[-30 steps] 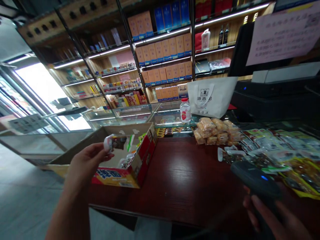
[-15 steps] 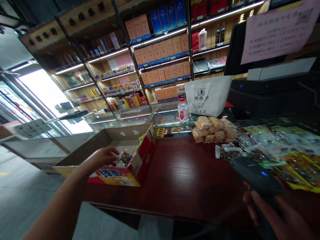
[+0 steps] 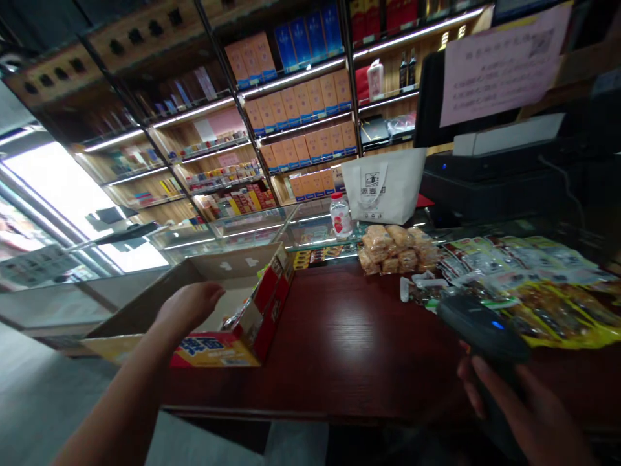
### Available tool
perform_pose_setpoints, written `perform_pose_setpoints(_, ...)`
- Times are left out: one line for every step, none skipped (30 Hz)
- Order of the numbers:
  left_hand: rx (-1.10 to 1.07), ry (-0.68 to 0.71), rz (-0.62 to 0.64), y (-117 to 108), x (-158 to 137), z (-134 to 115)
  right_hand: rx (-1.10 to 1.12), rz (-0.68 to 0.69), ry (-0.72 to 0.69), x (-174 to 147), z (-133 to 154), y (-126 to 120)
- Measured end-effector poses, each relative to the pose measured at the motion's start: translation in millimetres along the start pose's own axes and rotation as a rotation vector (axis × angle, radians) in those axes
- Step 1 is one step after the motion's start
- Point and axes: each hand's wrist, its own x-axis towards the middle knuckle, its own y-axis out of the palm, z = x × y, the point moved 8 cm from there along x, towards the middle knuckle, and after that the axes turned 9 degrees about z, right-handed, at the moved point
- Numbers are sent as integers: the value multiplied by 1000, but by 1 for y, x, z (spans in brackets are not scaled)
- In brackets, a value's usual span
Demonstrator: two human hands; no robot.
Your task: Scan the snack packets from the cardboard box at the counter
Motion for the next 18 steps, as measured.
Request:
perform_pose_setpoints(43, 21, -13, -2, -1, -16, 12, -7, -15, 0, 1, -1)
perform_pose_setpoints(77, 48, -34, -3, -2, -33, 27, -7, -30, 1, 1, -2)
perform_pose_setpoints(88, 82, -57, -2, -3, -51, 45, -3, -49, 1, 2, -3)
perform_pose_setpoints(73, 126, -79, 1, -3, -70, 64, -2, -69, 2, 4, -5)
perform_pose_setpoints(30, 185, -89, 6, -4, -90, 82, -5, -86, 2, 5, -7)
perform_pose_setpoints(-25, 256, -85, 14, -4, -111, 100, -15, -101, 2, 7, -10)
perform_pose_setpoints(-83, 334, -64, 25, -4, -133, 120, -33, -116, 1, 9, -14)
perform_pose_setpoints(-142, 414, -32, 38, -3, -155, 139, -60, -129, 0, 11, -19)
perform_pose_setpoints(-201, 491, 8, 53, -2, -176, 159, -88, -139, -1, 13, -24)
perform_pose_setpoints(-255, 563, 54, 69, -1, -198, 176, -116, -146, -2, 14, -29)
perform_pose_setpoints(-300, 628, 108, 88, -1, -219, 191, -146, -153, -4, 15, -35)
perform_pose_setpoints(-334, 682, 164, 106, -1, -240, 206, -175, -155, -5, 15, -41)
perform_pose_setpoints(-355, 728, 221, 126, -2, -261, 225, -200, -158, -6, 16, -46)
perform_pose_setpoints(-364, 762, 276, 145, -3, -280, 248, -222, -164, -7, 16, -52)
perform_pose_setpoints(-364, 783, 324, 163, -4, -299, 275, -239, -173, -8, 16, -57)
perform_pose_setpoints(-358, 794, 362, 180, -6, -316, 302, -254, -182, -9, 16, -61)
perform_pose_setpoints(-349, 794, 384, 194, -7, -332, 326, -268, -191, -10, 16, -66)
perform_pose_setpoints(-339, 786, 389, 205, -8, -346, 340, -281, -197, -11, 16, -70)
